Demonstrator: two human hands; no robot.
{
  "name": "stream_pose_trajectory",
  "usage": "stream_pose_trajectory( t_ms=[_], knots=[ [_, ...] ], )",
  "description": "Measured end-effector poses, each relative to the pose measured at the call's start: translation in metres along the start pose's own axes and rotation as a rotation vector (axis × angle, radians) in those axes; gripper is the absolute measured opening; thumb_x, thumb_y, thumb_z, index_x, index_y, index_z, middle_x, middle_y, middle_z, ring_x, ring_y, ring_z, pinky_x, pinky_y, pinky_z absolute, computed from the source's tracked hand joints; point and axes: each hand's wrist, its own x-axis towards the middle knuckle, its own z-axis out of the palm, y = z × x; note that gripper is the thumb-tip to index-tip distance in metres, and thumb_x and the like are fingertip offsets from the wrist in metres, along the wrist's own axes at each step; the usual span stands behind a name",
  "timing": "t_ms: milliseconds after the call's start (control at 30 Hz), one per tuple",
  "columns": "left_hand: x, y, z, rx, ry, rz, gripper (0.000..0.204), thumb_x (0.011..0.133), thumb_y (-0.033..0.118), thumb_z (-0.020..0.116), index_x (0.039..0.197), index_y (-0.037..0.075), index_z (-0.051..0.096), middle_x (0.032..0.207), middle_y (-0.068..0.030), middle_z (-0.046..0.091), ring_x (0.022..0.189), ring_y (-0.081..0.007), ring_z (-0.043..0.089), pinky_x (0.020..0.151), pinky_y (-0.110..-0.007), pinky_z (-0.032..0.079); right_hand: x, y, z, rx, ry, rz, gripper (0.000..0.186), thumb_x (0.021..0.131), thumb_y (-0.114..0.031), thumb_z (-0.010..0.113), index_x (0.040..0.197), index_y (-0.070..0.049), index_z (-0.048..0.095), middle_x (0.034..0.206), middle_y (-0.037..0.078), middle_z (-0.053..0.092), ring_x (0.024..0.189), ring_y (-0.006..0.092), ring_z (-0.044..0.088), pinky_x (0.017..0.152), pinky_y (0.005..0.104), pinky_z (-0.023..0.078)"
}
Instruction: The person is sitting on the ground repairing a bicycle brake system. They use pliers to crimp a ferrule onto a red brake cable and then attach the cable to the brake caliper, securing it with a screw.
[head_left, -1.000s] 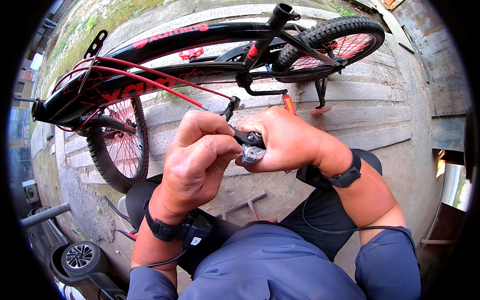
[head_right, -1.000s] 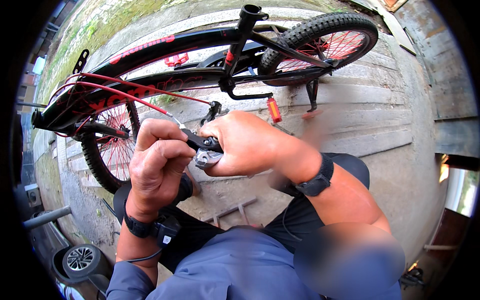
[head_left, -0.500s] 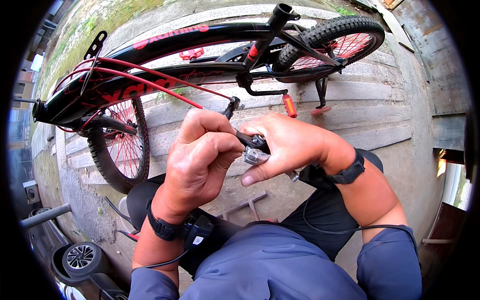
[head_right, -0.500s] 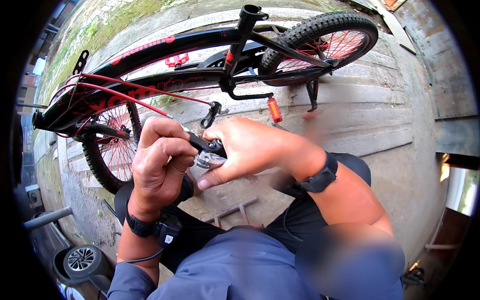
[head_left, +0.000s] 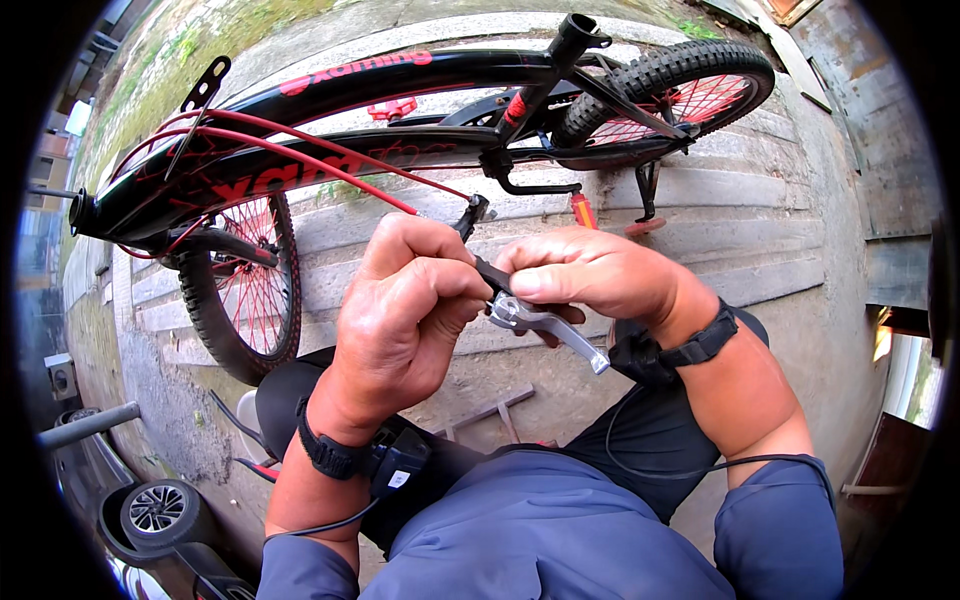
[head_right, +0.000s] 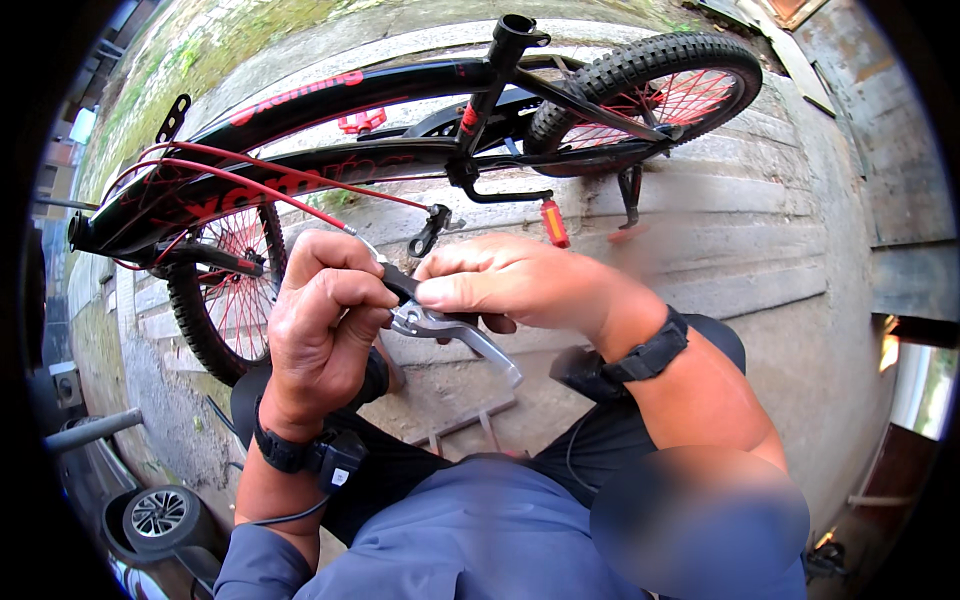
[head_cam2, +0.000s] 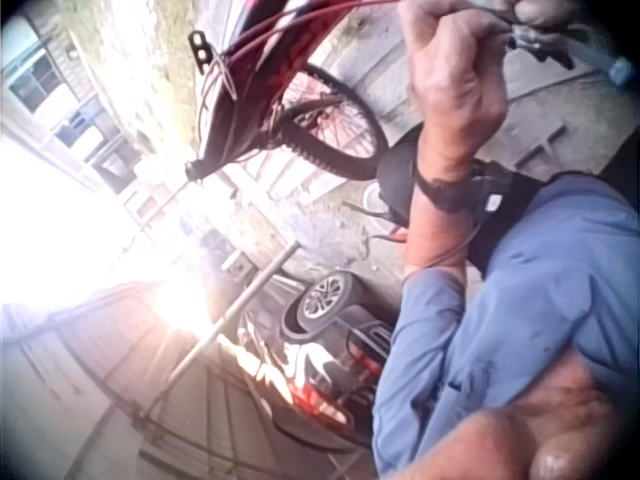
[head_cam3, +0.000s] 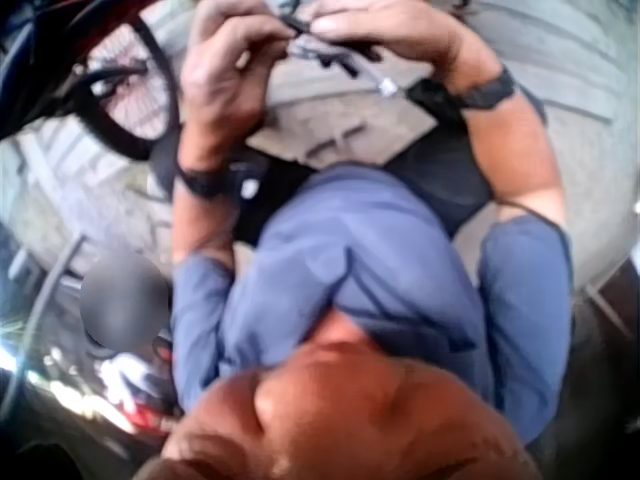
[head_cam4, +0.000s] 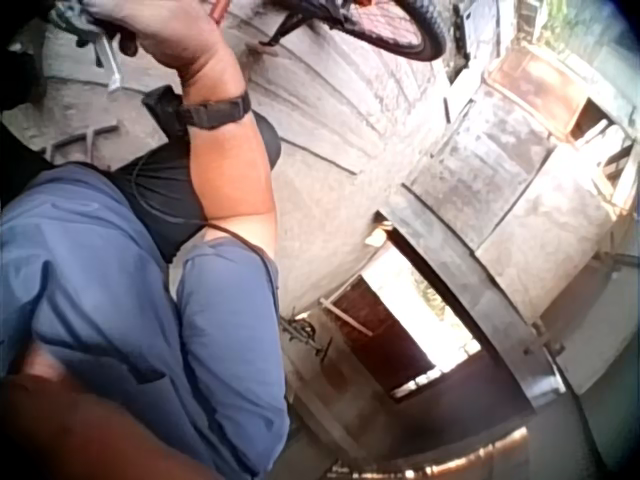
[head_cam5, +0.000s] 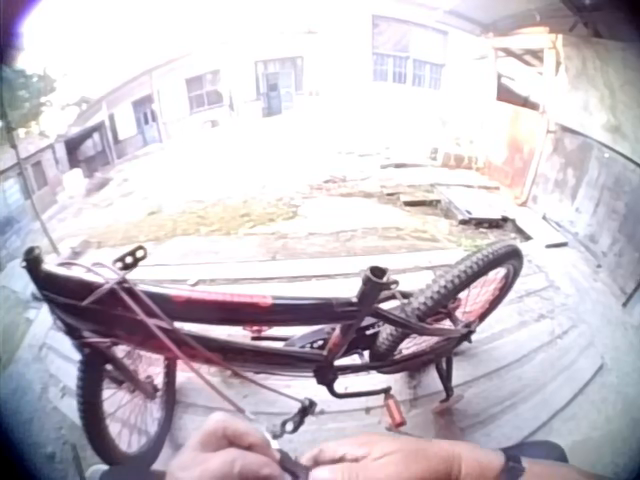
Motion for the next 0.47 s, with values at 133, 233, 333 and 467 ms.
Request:
stream_pose_trajectory(
  t_ms=[133, 233, 333, 467],
  knots=[
    [0.000, -0.004, 0.001, -0.028, 0.048, -0.021, 0.018, 0.075, -0.008, 0.069, 0.088, 0.003, 0.063, 0.092, -0.0090, 0.056, 0.081, -0.0210, 0.055, 0.068, -0.029, 0.048, -0.010, 0.004, -0.005, 0.101, -0.028, -0.115, 0.044, 0.093, -0.018, 0.057, 0.131, 0.000, 0.050, 0.103, 0.007, 0.063, 0.089, 0.0107, 0.060, 0.070, 0.0231, 0.049],
    [0.003, -0.005, -0.001, -0.039, 0.070, -0.025, 0.021, 0.074, -0.010, 0.069, 0.089, 0.003, 0.063, 0.092, -0.0088, 0.056, 0.080, -0.0215, 0.055, 0.066, -0.030, 0.049, -0.010, 0.006, -0.004, 0.165, -0.056, -0.183, 0.058, 0.088, -0.008, 0.064, 0.140, 0.001, 0.041, 0.118, 0.011, 0.059, 0.102, 0.0148, 0.060, 0.085, 0.0280, 0.051],
    [0.002, -0.005, -0.002, -0.084, 0.083, -0.076, 0.021, 0.075, -0.011, 0.068, 0.090, 0.003, 0.063, 0.093, -0.0087, 0.056, 0.081, -0.0212, 0.056, 0.066, -0.031, 0.050, -0.014, -0.001, 0.007, 0.254, -0.033, -0.081, 0.070, 0.082, -0.008, 0.074, 0.141, -0.001, 0.038, 0.116, 0.010, 0.059, 0.105, 0.0147, 0.059, 0.092, 0.0310, 0.048],
    [-0.002, -0.003, 0.000, -0.242, 0.074, -0.231, 0.021, 0.078, -0.011, 0.067, 0.091, 0.004, 0.064, 0.099, -0.0088, 0.056, 0.081, -0.0211, 0.056, 0.067, -0.031, 0.051, -0.012, -0.005, 0.010, -0.217, 0.210, -0.154, 0.087, 0.077, -0.022, 0.084, 0.145, -0.005, 0.032, 0.124, 0.011, 0.054, 0.115, 0.0174, 0.054, 0.097, 0.0327, 0.046]
  ],
)
